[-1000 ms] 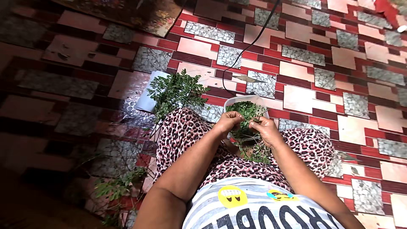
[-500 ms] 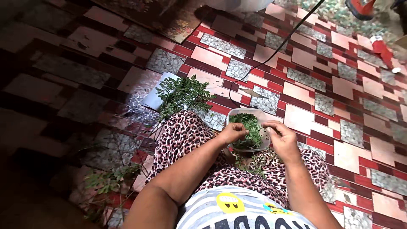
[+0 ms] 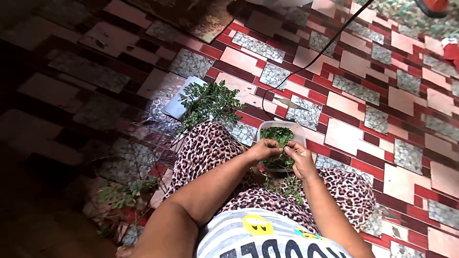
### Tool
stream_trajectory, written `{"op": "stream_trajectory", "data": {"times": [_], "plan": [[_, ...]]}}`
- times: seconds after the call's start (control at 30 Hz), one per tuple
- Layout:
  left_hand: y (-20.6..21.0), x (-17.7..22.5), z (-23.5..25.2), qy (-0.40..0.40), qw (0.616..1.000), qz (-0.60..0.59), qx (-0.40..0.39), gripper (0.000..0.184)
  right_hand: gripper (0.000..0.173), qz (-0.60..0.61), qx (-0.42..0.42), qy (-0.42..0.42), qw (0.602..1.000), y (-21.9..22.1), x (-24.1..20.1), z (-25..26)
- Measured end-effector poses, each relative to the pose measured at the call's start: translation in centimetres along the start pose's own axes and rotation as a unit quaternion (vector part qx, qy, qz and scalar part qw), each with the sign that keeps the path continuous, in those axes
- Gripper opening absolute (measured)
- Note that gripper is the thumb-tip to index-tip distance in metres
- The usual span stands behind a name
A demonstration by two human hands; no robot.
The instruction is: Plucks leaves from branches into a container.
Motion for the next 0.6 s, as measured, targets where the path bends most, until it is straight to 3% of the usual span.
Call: {"op": "stream_trajectory", "data": {"times": [0.33,0.47,0.6], "plan": [[0.0,-0.4,0.2,-0.038,0.998,-0.043,0.011,0.019,0.010,0.074,0.003,0.018,0.997,0.2,0.9,0.0],[0.1,-0.6,0.3,-0.017,1.000,-0.015,0.017,0.021,0.002,0.044,0.022,0.012,0.999,0.5,1.0,0.1],[0.2,-0.7,0.2,-0.011,1.000,0.003,0.012,0.023,0.005,0.003,0.041,0.000,0.999,0.6,1.2,0.3]]}}
Point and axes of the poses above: each hand's wrist, its own z-axis towards the middle knuckle, its own y-axis out of the palm, x = y × z, the point moved 1 cm from there along z, towards the middle knuckle, and after that the axes turned 7 degrees about -x, right-handed, at the moved point
